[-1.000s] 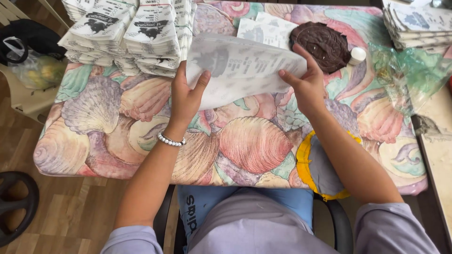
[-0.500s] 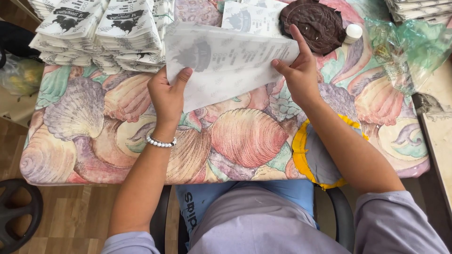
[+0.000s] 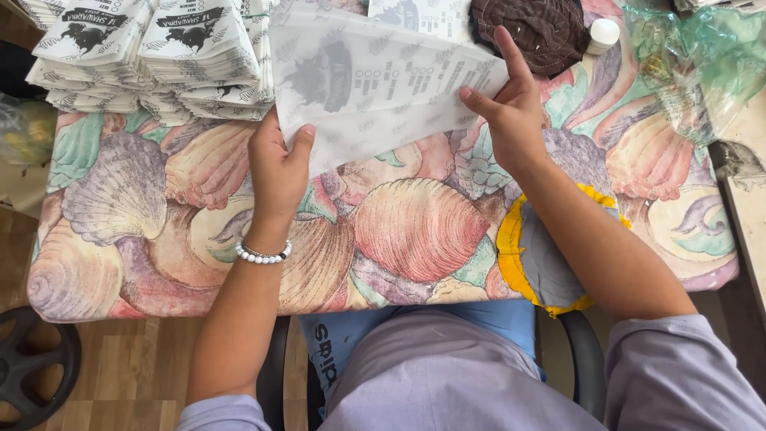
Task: Folding printed paper wrappers into a triangular shape for food packaging
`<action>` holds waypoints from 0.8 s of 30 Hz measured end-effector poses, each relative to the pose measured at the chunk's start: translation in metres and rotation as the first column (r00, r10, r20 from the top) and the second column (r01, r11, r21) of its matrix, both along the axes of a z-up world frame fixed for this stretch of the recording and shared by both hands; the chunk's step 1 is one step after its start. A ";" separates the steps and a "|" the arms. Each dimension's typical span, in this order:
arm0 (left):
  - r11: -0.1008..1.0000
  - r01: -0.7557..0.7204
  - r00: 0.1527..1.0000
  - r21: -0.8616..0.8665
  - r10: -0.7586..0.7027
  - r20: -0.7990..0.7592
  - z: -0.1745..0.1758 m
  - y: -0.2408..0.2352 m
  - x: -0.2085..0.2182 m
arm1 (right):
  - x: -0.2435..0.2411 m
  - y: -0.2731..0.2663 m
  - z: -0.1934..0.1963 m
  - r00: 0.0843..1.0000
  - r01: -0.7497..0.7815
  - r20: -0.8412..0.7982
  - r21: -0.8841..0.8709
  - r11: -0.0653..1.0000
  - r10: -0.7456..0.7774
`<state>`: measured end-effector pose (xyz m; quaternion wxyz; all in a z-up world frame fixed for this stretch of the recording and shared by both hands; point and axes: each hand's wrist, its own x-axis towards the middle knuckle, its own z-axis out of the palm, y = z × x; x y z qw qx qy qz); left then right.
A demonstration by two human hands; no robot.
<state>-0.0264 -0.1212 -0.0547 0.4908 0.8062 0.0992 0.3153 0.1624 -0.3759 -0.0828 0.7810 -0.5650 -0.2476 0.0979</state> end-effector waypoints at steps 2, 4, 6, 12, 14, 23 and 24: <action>1.000 -0.010 0.998 -0.020 0.011 0.055 0.000 -0.008 0.000 | -0.003 0.002 0.003 0.996 0.011 -0.092 -0.017 1.000 -0.013; 0.999 -0.042 0.994 -0.032 0.045 0.097 -0.007 -0.013 0.003 | -0.005 0.004 0.002 0.995 0.026 -0.100 -0.016 1.000 -0.027; 0.996 -0.074 0.987 -0.045 0.080 0.138 -0.010 -0.017 0.004 | -0.008 0.006 0.003 0.993 0.041 -0.108 -0.015 0.999 -0.042; 0.989 -0.128 0.964 -0.079 0.142 0.223 -0.014 -0.026 0.007 | -0.017 0.008 0.010 0.989 0.106 -0.097 -0.024 0.994 -0.108; 0.984 -0.143 0.978 -0.109 0.158 0.140 -0.018 -0.029 0.008 | -0.019 0.010 0.008 0.987 0.091 -0.134 -0.009 0.996 -0.091; 0.981 -0.184 0.956 -0.063 0.194 0.221 -0.018 -0.021 0.011 | -0.023 0.010 0.015 0.983 0.135 -0.118 -0.043 0.990 -0.139; 0.981 -0.185 0.956 -0.061 0.194 0.221 -0.015 -0.023 0.011 | -0.021 0.010 0.012 0.983 0.134 -0.118 -0.041 0.990 -0.138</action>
